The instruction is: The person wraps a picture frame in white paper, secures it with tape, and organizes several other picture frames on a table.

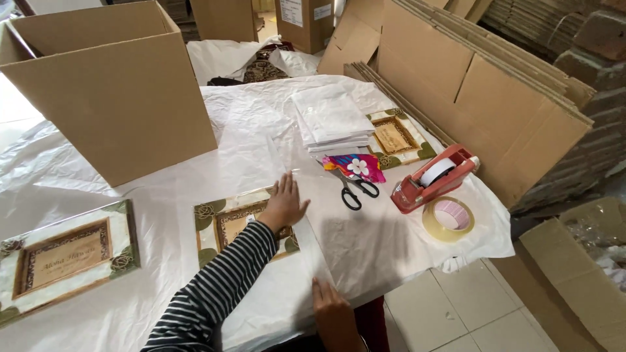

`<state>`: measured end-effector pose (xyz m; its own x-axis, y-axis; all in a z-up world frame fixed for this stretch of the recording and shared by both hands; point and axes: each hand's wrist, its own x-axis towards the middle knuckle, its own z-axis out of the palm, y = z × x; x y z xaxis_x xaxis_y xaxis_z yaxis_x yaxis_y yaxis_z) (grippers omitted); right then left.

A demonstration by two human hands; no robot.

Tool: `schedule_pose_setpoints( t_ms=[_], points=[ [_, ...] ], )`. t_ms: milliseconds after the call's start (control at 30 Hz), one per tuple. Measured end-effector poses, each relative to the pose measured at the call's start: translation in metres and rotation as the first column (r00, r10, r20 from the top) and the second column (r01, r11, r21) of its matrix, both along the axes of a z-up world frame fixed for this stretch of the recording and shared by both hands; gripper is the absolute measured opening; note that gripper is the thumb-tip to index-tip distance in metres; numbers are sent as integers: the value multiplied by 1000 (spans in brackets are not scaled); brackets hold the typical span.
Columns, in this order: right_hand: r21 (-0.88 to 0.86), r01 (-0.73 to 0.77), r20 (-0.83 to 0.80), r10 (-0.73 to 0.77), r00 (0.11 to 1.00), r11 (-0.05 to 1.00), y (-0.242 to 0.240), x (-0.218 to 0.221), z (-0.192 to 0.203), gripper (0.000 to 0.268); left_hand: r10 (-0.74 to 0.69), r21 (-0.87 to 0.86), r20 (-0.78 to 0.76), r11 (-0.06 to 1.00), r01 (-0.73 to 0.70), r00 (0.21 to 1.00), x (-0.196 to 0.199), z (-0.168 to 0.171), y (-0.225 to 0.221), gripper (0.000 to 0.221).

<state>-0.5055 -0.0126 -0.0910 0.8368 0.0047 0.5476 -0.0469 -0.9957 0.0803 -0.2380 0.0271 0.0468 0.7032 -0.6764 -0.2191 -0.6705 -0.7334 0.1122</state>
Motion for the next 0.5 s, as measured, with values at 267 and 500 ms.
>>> schedule_pose_setpoints(
  t_ms=[267, 500],
  points=[
    [13, -15, -10, 15, 1000, 1000, -1, 3, -6, 41, 311, -161, -35, 936, -312, 950, 78, -46, -40, 86],
    [29, -38, -7, 39, 999, 999, -5, 4, -12, 33, 379, -176, -104, 903, -392, 920, 110, -32, -41, 103]
  ],
)
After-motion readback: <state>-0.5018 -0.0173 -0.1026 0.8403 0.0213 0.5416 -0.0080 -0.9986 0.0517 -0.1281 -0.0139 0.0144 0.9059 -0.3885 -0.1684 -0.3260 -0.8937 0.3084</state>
